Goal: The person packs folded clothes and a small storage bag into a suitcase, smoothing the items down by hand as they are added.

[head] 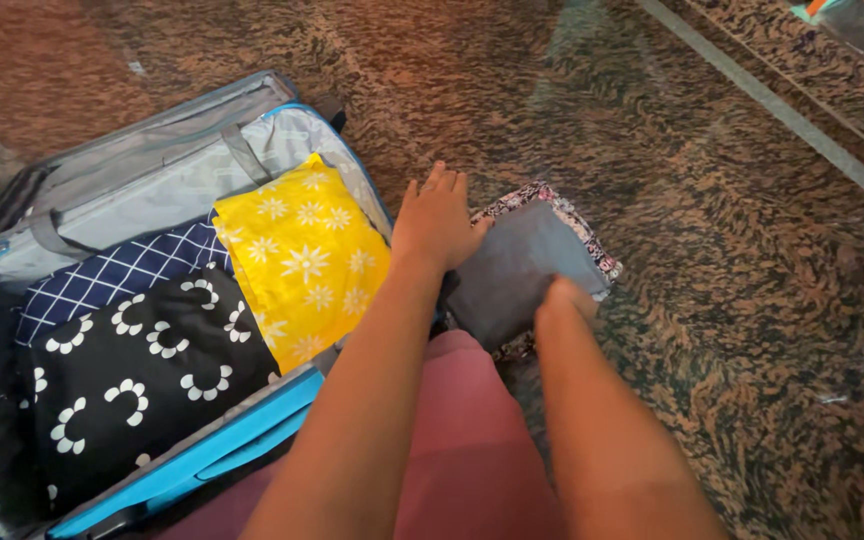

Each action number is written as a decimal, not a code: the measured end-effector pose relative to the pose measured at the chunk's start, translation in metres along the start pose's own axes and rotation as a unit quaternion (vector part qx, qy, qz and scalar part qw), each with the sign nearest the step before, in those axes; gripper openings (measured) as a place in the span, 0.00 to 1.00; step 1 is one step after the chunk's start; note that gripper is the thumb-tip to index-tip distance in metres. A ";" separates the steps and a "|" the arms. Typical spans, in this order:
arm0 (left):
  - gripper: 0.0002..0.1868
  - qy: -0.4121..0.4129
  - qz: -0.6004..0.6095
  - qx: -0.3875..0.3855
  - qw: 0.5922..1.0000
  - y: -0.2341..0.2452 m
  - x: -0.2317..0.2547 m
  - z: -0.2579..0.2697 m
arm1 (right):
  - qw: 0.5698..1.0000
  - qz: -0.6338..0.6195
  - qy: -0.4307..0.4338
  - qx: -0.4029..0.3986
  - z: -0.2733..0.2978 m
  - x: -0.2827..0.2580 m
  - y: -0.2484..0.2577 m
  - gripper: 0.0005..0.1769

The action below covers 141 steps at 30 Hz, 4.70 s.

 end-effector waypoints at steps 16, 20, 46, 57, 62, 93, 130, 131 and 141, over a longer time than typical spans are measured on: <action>0.43 -0.004 0.015 0.008 1.000 0.003 -0.001 0.003 | 0.982 -0.073 0.012 0.171 0.088 -0.010 0.031 0.26; 0.43 -0.004 0.005 0.008 1.000 0.001 -0.002 0.002 | 0.989 -0.070 0.024 0.130 0.085 -0.011 0.025 0.29; 0.42 -0.016 0.037 0.036 0.999 0.002 -0.006 0.004 | 0.837 -0.406 0.288 -0.228 0.073 -0.074 -0.044 0.20; 0.33 0.024 0.716 0.237 0.657 -0.003 -0.106 -0.013 | 0.760 -0.228 0.392 -0.466 0.278 -0.217 -0.019 0.20; 0.46 0.152 0.837 0.150 0.505 -0.010 -0.154 0.029 | 0.643 -0.163 0.276 -0.695 0.387 -0.213 -0.024 0.18; 0.32 0.374 0.687 0.200 0.590 -0.003 -0.508 0.267 | 0.550 0.234 0.696 -0.398 0.436 -0.045 -0.213 0.35; 0.17 0.480 0.160 0.330 0.797 0.074 -0.477 0.224 | 0.222 0.209 0.737 -0.603 0.576 0.099 -0.138 0.07; 0.17 0.478 0.166 0.323 0.800 0.075 -0.481 0.225 | 0.224 0.204 0.722 -0.623 0.575 0.099 -0.140 0.07; 0.25 0.419 0.147 0.287 0.849 0.087 -0.473 0.213 | 0.284 0.184 0.616 -0.711 0.571 0.104 -0.151 0.07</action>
Point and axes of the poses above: each hand's wrist, its own z-axis away from the middle knuckle, its own y-axis out of the back of the hand, x = y × z, the point moved 7 cm from there along -z, towards the middle knuckle, and after that the axes turned 3 degrees about y, right-handed, at the moved point
